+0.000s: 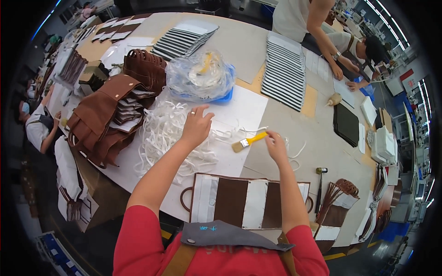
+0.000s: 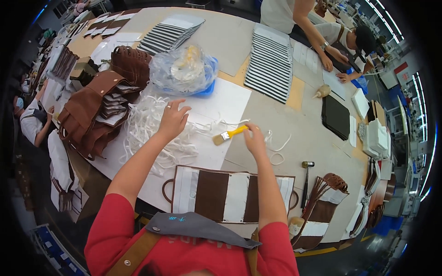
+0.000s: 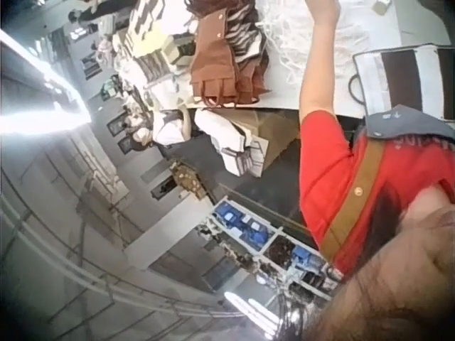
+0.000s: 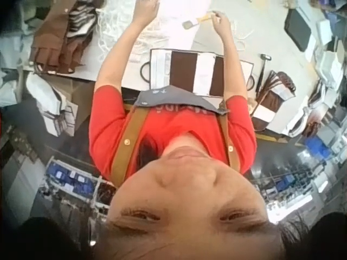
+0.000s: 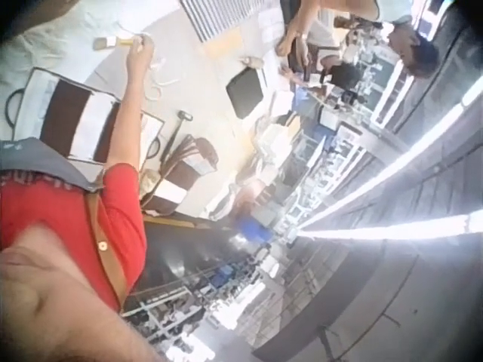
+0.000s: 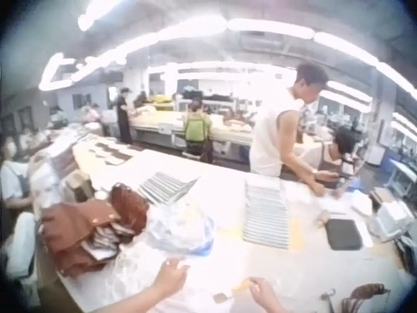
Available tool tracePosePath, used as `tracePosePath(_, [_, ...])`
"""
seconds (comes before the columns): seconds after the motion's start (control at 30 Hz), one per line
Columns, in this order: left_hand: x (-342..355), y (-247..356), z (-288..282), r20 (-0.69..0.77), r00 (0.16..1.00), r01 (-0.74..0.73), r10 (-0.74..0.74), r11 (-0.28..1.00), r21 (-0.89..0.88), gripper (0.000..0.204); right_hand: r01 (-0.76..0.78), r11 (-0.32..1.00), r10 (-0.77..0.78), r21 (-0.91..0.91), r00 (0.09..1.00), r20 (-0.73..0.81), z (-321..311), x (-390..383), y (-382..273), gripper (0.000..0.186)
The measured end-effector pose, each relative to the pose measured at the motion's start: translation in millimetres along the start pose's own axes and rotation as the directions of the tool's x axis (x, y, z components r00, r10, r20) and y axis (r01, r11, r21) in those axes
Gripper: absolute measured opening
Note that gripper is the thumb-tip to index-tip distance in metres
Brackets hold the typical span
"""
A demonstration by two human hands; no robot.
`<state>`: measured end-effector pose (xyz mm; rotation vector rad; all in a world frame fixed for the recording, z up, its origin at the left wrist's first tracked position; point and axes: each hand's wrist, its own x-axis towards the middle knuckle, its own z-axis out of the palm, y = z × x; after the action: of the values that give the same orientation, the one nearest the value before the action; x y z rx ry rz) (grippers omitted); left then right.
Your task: The recorder is applying glue to leather panels and assembling components of a leather bag.
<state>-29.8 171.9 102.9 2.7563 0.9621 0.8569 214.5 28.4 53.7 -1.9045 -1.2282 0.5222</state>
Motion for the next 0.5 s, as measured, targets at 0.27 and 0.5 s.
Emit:
tracePosePath(0.27, [32.5,-51.0,44.3,0.027,0.982,-0.188,0.186,0.980,0.073,0.028,-0.575,0.416,0.553,0.705,0.775,0.306,140.6,159.2,-37.2,0.026])
tracePosePath(0.5, [32.4,-68.0,50.5,-0.004,0.982,-0.187,0.187,0.980,0.064,0.043,-0.575,0.130,0.644,0.808,0.668,0.372,146.9,162.2,-52.5,0.012])
